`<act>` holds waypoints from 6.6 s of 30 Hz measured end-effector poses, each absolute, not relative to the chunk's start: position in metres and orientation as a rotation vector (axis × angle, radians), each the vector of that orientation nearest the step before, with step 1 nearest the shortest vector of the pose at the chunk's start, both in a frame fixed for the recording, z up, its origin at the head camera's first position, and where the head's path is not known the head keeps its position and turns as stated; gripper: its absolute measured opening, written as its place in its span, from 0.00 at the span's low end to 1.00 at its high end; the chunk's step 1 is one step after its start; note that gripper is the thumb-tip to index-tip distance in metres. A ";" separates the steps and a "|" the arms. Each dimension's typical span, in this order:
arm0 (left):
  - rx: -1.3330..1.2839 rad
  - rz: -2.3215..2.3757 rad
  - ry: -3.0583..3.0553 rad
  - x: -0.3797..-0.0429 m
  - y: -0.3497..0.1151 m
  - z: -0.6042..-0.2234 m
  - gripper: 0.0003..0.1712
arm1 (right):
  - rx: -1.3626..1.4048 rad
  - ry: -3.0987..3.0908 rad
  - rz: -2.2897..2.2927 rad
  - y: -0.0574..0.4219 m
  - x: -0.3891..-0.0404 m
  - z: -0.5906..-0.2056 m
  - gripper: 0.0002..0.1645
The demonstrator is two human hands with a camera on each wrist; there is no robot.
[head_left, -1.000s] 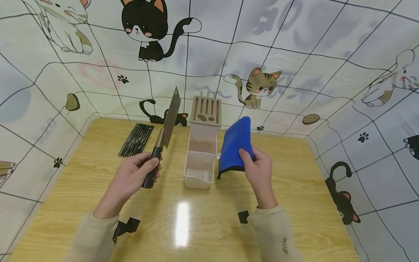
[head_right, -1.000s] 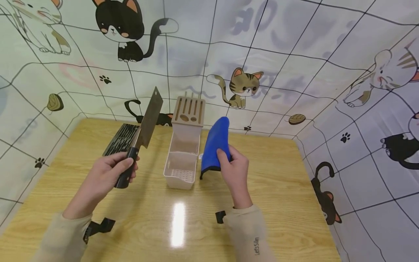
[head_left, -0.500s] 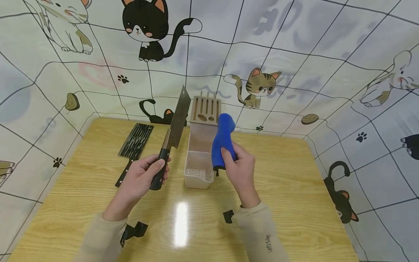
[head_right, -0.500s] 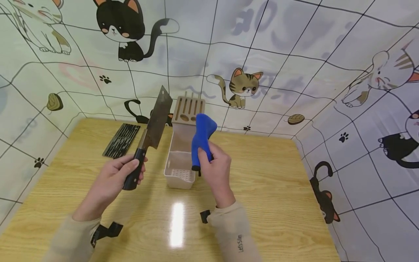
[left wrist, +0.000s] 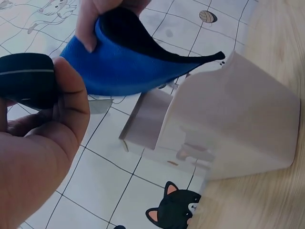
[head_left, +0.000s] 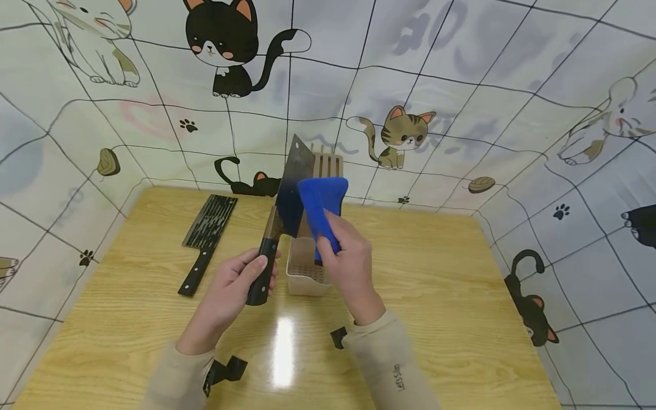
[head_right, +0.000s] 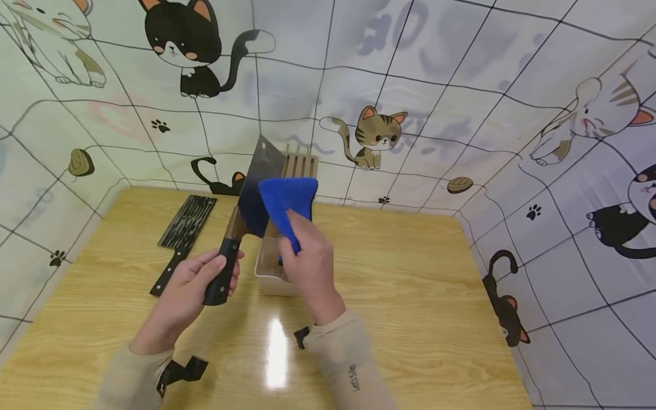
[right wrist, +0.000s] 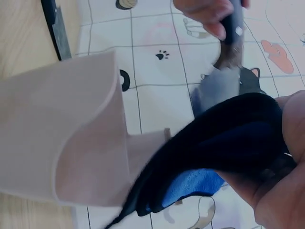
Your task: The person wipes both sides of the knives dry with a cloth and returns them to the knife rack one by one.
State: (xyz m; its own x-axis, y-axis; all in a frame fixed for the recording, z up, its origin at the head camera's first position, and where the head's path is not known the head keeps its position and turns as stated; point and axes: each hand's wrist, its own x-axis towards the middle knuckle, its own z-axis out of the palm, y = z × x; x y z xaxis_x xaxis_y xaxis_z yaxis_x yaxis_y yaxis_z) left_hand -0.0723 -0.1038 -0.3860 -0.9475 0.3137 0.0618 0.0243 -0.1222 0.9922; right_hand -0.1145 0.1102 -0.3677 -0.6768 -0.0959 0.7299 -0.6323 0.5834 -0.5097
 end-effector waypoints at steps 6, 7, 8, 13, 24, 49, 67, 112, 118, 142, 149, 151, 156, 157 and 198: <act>0.472 2.169 1.921 -0.070 -0.100 -0.385 0.25 | 0.608 -2.208 0.975 0.103 -0.112 -0.371 0.23; 0.473 2.168 1.923 -0.070 -0.099 -0.385 0.25 | 0.610 -2.212 0.973 0.103 -0.112 -0.371 0.23; 0.467 2.171 1.922 -0.070 -0.099 -0.385 0.25 | 0.614 -2.218 0.970 0.102 -0.112 -0.371 0.23; 0.386 2.181 1.931 -0.069 -0.096 -0.386 0.27 | 0.636 -2.266 0.942 0.102 -0.110 -0.374 0.23; 0.317 2.202 2.001 -0.069 -0.089 -0.388 0.26 | 0.724 -2.240 0.784 0.094 -0.105 -0.377 0.23; 0.316 2.193 1.915 -0.067 -0.089 -0.390 0.27 | 0.720 -2.358 0.792 0.100 -0.092 -0.381 0.23; 0.308 2.172 1.906 -0.069 -0.092 -0.387 0.27 | 0.754 -2.355 0.807 0.104 -0.094 -0.379 0.23; 0.429 2.137 1.943 -0.063 -0.092 -0.385 0.22 | 0.750 -2.317 0.715 0.101 -0.103 -0.351 0.22; 0.407 2.134 1.942 -0.062 -0.094 -0.385 0.22 | 0.783 -2.320 0.690 0.098 -0.101 -0.350 0.22; 0.391 2.121 1.913 -0.062 -0.097 -0.385 0.21 | 0.770 -2.314 0.661 0.101 -0.118 -0.347 0.22; 0.402 2.116 1.919 -0.063 -0.098 -0.386 0.21 | 0.732 -2.322 0.669 0.104 -0.130 -0.346 0.22; 0.405 2.117 1.928 -0.064 -0.098 -0.386 0.21 | 0.735 -2.326 0.672 0.104 -0.129 -0.346 0.22; 0.397 2.117 1.947 -0.069 -0.099 -0.388 0.22 | 0.776 -2.302 0.686 0.102 -0.127 -0.349 0.22; 0.392 2.115 1.951 -0.071 -0.099 -0.388 0.22 | 0.783 -2.297 0.691 0.102 -0.127 -0.349 0.22; 0.472 2.113 1.971 -0.072 -0.091 -0.388 0.18 | 0.708 -2.274 0.636 0.112 -0.149 -0.329 0.23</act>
State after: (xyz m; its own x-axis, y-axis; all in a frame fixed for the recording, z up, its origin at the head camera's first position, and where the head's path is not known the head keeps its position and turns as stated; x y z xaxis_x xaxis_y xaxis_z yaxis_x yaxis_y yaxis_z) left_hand -0.0718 -0.0909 -0.3882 -0.9258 0.3678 0.0873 0.0616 -0.0811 0.9948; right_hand -0.1494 0.1116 -0.3293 -0.6327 -0.3100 0.7097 -0.6332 0.7346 -0.2437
